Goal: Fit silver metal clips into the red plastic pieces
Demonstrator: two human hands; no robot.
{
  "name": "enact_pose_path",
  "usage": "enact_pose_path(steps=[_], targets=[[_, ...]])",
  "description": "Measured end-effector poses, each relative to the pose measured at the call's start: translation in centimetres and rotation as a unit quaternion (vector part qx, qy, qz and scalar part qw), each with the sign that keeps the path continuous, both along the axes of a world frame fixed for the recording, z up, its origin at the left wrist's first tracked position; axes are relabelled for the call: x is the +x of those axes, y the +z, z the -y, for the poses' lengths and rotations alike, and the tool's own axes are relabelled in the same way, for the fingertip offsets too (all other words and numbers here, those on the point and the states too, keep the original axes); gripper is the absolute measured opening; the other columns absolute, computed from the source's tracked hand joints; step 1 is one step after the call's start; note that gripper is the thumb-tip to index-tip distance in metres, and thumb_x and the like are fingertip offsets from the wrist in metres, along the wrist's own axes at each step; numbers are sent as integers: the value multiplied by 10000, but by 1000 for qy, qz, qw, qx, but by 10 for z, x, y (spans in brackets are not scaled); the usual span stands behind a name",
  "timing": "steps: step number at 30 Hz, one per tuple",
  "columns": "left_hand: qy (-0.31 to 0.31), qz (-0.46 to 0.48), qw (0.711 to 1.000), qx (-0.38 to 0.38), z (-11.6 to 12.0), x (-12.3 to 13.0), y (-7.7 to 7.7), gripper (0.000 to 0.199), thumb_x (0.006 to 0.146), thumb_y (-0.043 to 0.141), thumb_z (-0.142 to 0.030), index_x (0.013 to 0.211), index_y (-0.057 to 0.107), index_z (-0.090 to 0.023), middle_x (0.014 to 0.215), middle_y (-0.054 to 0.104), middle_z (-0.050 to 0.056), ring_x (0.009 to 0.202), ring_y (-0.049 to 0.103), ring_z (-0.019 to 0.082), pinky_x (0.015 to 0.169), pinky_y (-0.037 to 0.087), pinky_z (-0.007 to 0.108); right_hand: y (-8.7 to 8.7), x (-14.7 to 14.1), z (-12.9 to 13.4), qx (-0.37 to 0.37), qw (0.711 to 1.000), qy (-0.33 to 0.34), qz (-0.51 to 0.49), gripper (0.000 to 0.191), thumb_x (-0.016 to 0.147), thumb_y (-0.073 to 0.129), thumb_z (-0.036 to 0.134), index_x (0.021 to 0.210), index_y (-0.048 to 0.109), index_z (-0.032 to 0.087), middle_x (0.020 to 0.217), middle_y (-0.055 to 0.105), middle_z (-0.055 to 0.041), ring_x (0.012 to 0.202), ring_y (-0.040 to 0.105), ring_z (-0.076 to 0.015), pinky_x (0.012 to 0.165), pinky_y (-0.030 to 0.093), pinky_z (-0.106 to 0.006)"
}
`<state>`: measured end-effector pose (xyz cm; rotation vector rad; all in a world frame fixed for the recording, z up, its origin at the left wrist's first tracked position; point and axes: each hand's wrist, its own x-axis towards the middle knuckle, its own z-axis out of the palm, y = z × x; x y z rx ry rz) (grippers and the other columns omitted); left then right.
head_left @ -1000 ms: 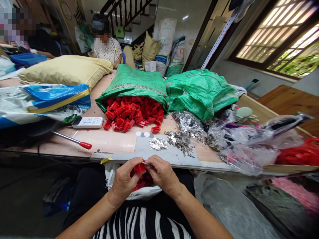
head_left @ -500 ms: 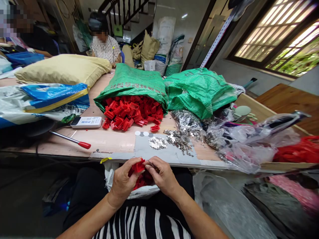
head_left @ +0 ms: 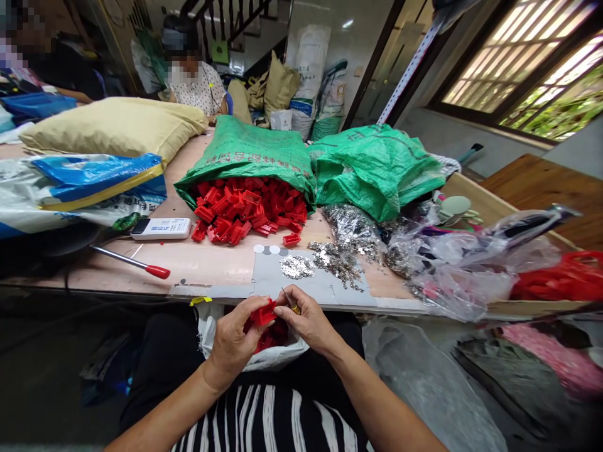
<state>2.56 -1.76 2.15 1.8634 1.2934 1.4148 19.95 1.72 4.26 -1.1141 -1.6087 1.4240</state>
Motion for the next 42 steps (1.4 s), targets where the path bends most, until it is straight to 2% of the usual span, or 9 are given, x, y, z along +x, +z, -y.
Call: enact_pose_path(steps=[2, 7, 15, 20, 26, 31, 34, 36, 42], targets=[[-2, -17, 999, 32, 0, 1, -3, 330, 801, 650, -141, 1116, 639, -235, 1072, 734, 49, 971, 697, 204, 879, 558, 309, -1, -1, -1, -19, 1000, 6, -10, 243, 805, 632, 380, 807, 468, 201, 709, 466, 51, 621, 402, -104, 584, 350, -218], [-1, -56, 996, 70, 0, 3, -7, 333, 816, 640, -134, 1135, 604, -220, 1059, 732, 60, 1007, 681, 195, 905, 547, 307, -6, -4, -3, 1, 1000, 4, 24, 236, 803, 620, 351, 781, 436, 204, 715, 430, 46, 652, 383, -115, 591, 343, -222], [-1, -42, 999, 6, 0, 4, -11, 333, 778, 679, -140, 1093, 627, -235, 1045, 741, 41, 978, 696, 210, 877, 563, 311, -13, 1, -2, -34, 999, 16, 9, 273, 804, 638, 382, 804, 437, 198, 722, 446, 46, 642, 380, -107, 585, 322, -226], [-30, -12, 999, -21, -2, 3, -12, 286, 779, 682, -181, 1054, 642, -247, 1030, 750, 26, 1020, 682, 231, 1023, 469, 426, -16, 7, -3, -98, 992, 57, -54, 379, 774, 693, 461, 840, 427, 199, 729, 438, 54, 609, 374, -89, 548, 305, -211], [-79, 0, 995, -52, -5, -1, -16, 308, 789, 685, -217, 1084, 617, -273, 1053, 742, 14, 1165, 601, 256, 1130, 266, 567, -16, 9, -4, -175, 974, 98, -106, 448, 732, 736, 488, 890, 420, 213, 712, 463, 71, 528, 359, -60, 479, 267, -185], [-140, 45, 986, -85, -6, -7, -17, 318, 789, 697, -214, 1086, 614, -286, 1078, 738, 2, 1214, 563, 246, 1166, 144, 566, -20, 7, -1, -227, 958, 98, -147, 464, 687, 790, 417, 878, 419, 214, 662, 435, 92, 468, 321, -39, 436, 240, -170], [-177, 108, 972, -108, -6, -8, -19, 304, 778, 715, -219, 1063, 627, -276, 1105, 732, 15, 1249, 530, 243, 1175, 130, 542, -25, 5, 1, -252, 945, 100, -183, 479, 656, 813, 372, 857, 411, 207, 663, 431, 93, 463, 313, -31, 428, 237, -167], [-179, 134, 967, -120, -6, -8, -20, 304, 769, 724, -221, 1056, 635, -264, 1127, 724, 32, 1264, 515, 247, 1174, 145, 531, -26, 4, 1, -254, 944, 100, -183, 469, 659, 809, 359, 849, 408, 206, 659, 431, 91, 464, 319, -33, 424, 240, -167], [-152, 116, 976, -100, -8, -6, -23, 309, 763, 720, -184, 1051, 637, -260, 1140, 717, 40, 1236, 541, 254, 1166, 165, 551, -21, 6, -4, -204, 965, 105, -126, 402, 732, 756, 349, 878, 406, 216, 704, 475, 80, 487, 369, -38, 436, 272, -155]])
